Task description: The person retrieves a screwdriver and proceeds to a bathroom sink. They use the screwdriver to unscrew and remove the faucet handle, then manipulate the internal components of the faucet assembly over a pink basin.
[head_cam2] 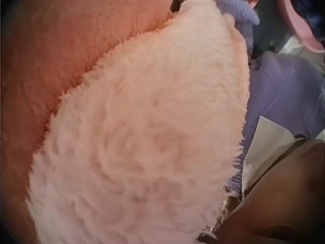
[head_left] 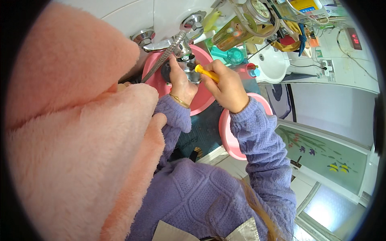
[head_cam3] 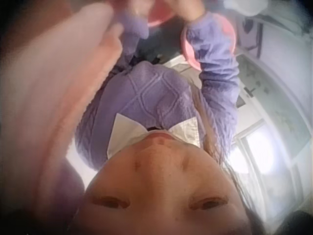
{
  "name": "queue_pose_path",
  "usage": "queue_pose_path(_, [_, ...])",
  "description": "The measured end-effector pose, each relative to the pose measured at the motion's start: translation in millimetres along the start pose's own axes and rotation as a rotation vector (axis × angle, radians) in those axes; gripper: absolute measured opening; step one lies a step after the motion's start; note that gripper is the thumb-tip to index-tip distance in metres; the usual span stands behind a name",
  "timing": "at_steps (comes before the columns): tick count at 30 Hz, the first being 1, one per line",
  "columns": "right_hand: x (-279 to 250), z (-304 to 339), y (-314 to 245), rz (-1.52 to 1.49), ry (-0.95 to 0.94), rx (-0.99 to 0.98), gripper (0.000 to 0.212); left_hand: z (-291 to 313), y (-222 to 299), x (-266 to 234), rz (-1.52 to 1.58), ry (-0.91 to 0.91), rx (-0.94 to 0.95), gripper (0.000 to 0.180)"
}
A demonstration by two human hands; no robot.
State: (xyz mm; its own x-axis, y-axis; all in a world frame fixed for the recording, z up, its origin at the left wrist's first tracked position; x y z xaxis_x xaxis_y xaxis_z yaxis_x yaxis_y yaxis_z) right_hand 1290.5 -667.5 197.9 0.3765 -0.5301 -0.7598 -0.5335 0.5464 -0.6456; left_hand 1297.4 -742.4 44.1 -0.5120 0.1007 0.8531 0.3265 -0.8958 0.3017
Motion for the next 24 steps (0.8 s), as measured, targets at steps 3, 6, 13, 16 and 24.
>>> queue_pose_path(3, [0, -3, -9, 0.033, 0.004, 0.002, 0.022, -2, 2, 4, 0.041, -0.042, 0.008, 0.056])
queue_pose_path(6, [3, -3, -8, -0.031, 0.05, 0.072, 0.021, 3, 4, 1, 0.001, 0.028, -0.012, 0.056])
queue_pose_path(13, [18, 2, 9, -0.14, 0.219, 0.18, 0.018, 5, 5, 10, -0.036, -0.027, 0.034, 0.05])
queue_pose_path(16, [20, 2, 7, -0.088, 0.201, 0.158, 0.019, 3, 6, 3, -0.047, -0.057, 0.039, 0.058])
queue_pose_path(24, [22, 5, 26, -0.478, 0.196, 0.214, 0.024, 3, 5, 5, -0.01, -0.057, -0.021, 0.052])
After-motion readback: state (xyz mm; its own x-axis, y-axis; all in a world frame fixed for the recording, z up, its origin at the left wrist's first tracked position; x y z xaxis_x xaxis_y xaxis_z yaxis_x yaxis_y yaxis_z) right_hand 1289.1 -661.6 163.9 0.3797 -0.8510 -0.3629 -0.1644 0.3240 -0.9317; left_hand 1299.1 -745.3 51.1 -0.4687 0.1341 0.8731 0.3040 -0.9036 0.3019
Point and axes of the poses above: each hand's wrist, its own z-axis away from the middle knuckle, its own x-axis out of the palm, y = z × x, the point moved 8 cm from there along -z, towards the middle knuckle, and after that the axes turned 11 degrees about x, right-handed, at the moved point
